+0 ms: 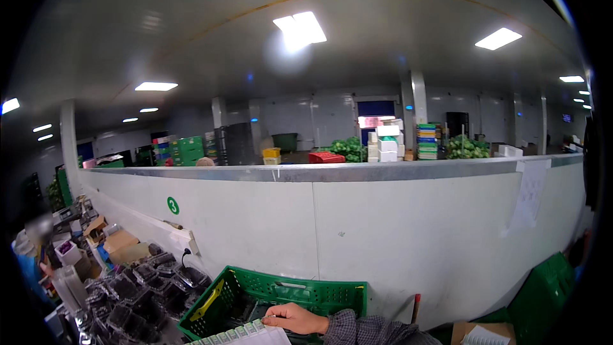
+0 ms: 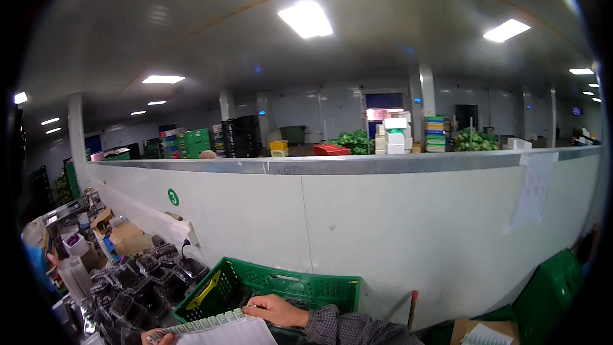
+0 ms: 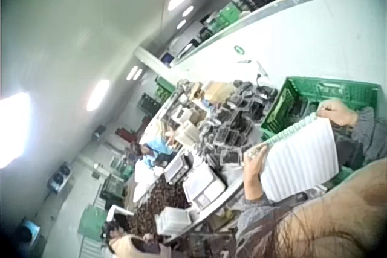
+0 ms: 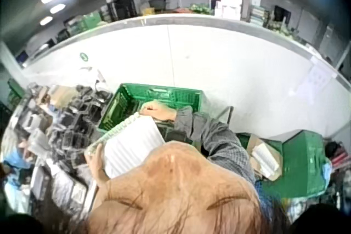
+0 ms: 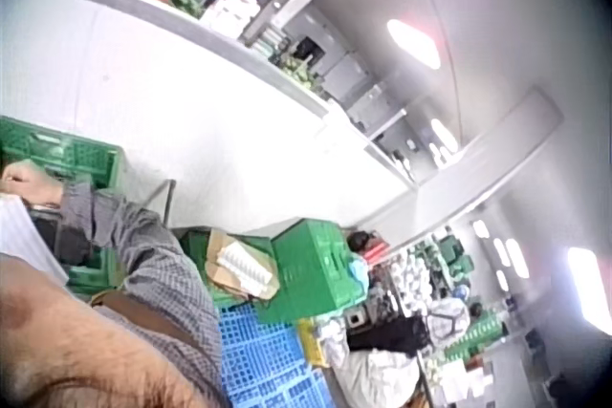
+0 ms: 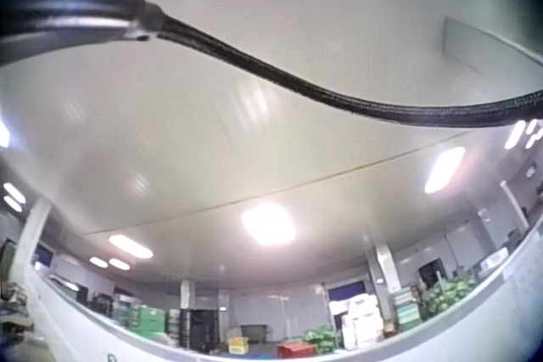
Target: The person transfers plastic containers of food into a green crate, peels labels from a sheet and attaches them to the container lids, and then moves the loaded crate onto a pallet.
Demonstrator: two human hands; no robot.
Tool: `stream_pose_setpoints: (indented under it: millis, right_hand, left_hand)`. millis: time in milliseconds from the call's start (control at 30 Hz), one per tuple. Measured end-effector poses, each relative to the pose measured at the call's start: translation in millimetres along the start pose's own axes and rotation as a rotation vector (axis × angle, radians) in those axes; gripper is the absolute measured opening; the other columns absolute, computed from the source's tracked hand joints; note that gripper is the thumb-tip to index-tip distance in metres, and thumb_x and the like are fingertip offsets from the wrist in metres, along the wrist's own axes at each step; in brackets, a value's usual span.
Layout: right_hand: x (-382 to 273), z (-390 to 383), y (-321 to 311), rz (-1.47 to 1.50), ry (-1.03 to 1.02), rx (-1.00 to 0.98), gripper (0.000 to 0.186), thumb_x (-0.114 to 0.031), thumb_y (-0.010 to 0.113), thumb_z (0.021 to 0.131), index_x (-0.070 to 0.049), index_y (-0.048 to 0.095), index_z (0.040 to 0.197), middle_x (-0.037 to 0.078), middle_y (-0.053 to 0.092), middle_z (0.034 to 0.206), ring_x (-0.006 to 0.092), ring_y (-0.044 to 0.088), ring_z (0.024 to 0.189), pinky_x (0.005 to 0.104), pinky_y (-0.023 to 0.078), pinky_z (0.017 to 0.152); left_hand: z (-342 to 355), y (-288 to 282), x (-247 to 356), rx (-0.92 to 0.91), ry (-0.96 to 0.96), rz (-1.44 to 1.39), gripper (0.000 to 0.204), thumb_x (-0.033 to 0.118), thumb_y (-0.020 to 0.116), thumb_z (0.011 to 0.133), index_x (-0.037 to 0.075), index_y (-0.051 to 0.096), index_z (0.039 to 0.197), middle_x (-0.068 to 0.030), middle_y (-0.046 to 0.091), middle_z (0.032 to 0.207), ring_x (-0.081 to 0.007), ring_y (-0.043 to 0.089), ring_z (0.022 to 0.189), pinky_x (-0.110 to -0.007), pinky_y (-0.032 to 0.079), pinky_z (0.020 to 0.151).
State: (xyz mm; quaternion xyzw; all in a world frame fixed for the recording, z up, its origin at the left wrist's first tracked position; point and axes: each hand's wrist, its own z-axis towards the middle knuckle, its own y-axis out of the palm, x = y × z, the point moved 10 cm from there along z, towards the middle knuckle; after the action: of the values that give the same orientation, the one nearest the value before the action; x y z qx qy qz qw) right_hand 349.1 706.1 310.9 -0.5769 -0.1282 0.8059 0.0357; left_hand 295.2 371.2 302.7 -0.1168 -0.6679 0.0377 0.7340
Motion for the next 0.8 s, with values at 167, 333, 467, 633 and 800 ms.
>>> stream_pose_setpoints:
  millis: [167, 333, 467, 633, 800]
  right_hand:
    - [-3.3, -38.5, 7.4, 0.146, -0.002, -0.092, 0.029, -0.029, 0.057, 0.100, -0.001, 0.064, 0.096, -0.007, 0.047, 0.074, 0.0036, 0.039, 0.070, 0.0226, 0.034, 0.062]
    - [10.8, -71.7, 8.7, -0.081, -0.045, -0.118, 0.031, -0.028, 0.057, 0.100, 0.002, 0.063, 0.095, -0.005, 0.051, 0.074, 0.0043, 0.042, 0.072, 0.0238, 0.037, 0.063]
    - [42.5, -70.1, 29.6, 0.159, 0.029, -0.136, 0.033, -0.029, 0.058, 0.100, 0.003, 0.065, 0.099, -0.004, 0.057, 0.078, 0.0048, 0.048, 0.076, 0.0231, 0.041, 0.069]
    - [117.4, -78.8, 46.8, 0.230, 0.132, -0.123, 0.039, -0.038, 0.052, 0.102, -0.004, 0.066, 0.111, -0.001, 0.065, 0.089, 0.0067, 0.057, 0.088, 0.0251, 0.045, 0.080]
    - [47.1, -85.7, 72.3, 0.295, 0.147, -0.095, 0.027, -0.023, 0.064, 0.094, -0.004, 0.066, 0.114, 0.003, 0.067, 0.101, 0.0125, 0.060, 0.088, 0.0301, 0.049, 0.077]
  left_hand:
    - [-71.4, 1.5, 6.8, 0.127, -0.054, 0.140, 0.029, 0.015, 0.074, 0.085, 0.001, 0.064, 0.108, -0.0094, 0.067, 0.102, -0.0203, 0.060, 0.094, -0.034, 0.048, 0.085]
    - [-89.9, 11.2, -29.3, 0.081, -0.236, 0.139, 0.045, 0.015, 0.074, 0.085, -0.002, 0.057, 0.122, -0.0111, 0.065, 0.106, -0.0198, 0.060, 0.097, -0.032, 0.049, 0.084]
    - [-77.2, -10.2, -104.7, -0.006, -0.015, -0.236, 0.037, 0.005, 0.072, 0.084, -0.002, 0.056, 0.116, -0.0119, 0.065, 0.102, -0.0201, 0.062, 0.087, -0.032, 0.052, 0.076]
    - [-84.2, 2.1, -106.4, -0.153, -0.039, -0.302, 0.026, 0.005, 0.071, 0.086, -0.002, 0.061, 0.109, -0.0104, 0.065, 0.100, -0.0199, 0.062, 0.089, -0.031, 0.053, 0.077]
    - [-94.6, -33.8, -100.9, -0.030, -0.127, -0.360, 0.034, 0.006, 0.074, 0.084, -0.003, 0.059, 0.113, -0.0107, 0.065, 0.103, -0.0204, 0.062, 0.090, -0.032, 0.053, 0.078]
